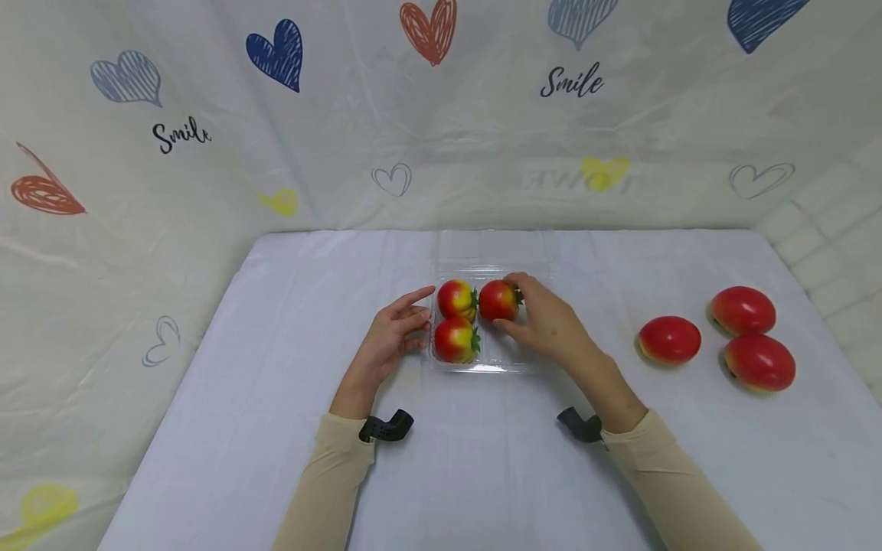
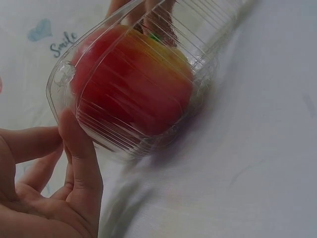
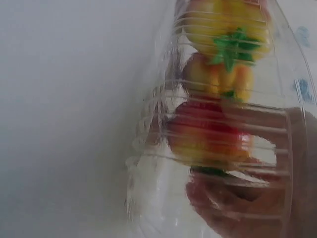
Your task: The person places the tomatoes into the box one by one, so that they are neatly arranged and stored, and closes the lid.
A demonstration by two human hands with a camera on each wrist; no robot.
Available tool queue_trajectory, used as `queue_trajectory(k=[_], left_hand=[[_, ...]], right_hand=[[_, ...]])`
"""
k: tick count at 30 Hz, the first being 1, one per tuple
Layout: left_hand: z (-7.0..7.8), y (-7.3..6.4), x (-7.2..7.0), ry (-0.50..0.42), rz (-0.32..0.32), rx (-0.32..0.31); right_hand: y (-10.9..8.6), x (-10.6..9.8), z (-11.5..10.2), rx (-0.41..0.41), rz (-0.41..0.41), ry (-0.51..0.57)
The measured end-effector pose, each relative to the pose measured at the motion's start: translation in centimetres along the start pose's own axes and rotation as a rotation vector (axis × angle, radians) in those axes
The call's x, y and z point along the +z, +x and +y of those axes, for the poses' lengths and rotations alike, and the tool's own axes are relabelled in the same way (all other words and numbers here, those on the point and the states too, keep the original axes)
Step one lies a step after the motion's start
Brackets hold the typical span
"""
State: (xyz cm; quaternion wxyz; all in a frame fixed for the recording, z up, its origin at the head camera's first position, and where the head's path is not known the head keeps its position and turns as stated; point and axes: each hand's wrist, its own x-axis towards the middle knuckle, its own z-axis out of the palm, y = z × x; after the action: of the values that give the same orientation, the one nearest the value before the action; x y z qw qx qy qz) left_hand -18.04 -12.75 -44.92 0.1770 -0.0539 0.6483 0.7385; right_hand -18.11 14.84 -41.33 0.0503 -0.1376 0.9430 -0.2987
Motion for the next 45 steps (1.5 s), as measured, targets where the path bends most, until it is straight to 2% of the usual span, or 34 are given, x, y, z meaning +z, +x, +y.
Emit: queue_trajectory(k=[4,12,18,22,31,36,45], left_hand=[[0.0,0.0,0.0,-0.001,-0.002,0.0],[0.0,0.0,0.2,-0.005,-0.005,0.002],[0.0,-0.1,0.2,-0.016,-0.015,0.009],[0.0,-0.2,0.1,-0.015,-0.017,0.008],[0.0,0.0,0.1,-0.008,-0.005,0.0],[0.0,0.0,0.1,-0.006,-0.004,0.0],[0.2,-0.1,0.1,-0.006,-0.005,-0.002]], right_hand=[[0.0,0.2,-0.3,-0.034,0.032,-0.04],[0.1,0.9,-0.3,-0.135,0.155,-0.177],[0.4,1.3,-0.3,-0.145,0.181,-0.226],[0.4,1.2,-0.4,-0.119,0.151,-0.189],[-0.2,0.0,0.0,-0.041,0.057,-0.018],[-0.2,-0.4,0.4,-0.053,0.02,0.05],[0.1,-0.5,0.6,-0.08,-0.013,0.103]])
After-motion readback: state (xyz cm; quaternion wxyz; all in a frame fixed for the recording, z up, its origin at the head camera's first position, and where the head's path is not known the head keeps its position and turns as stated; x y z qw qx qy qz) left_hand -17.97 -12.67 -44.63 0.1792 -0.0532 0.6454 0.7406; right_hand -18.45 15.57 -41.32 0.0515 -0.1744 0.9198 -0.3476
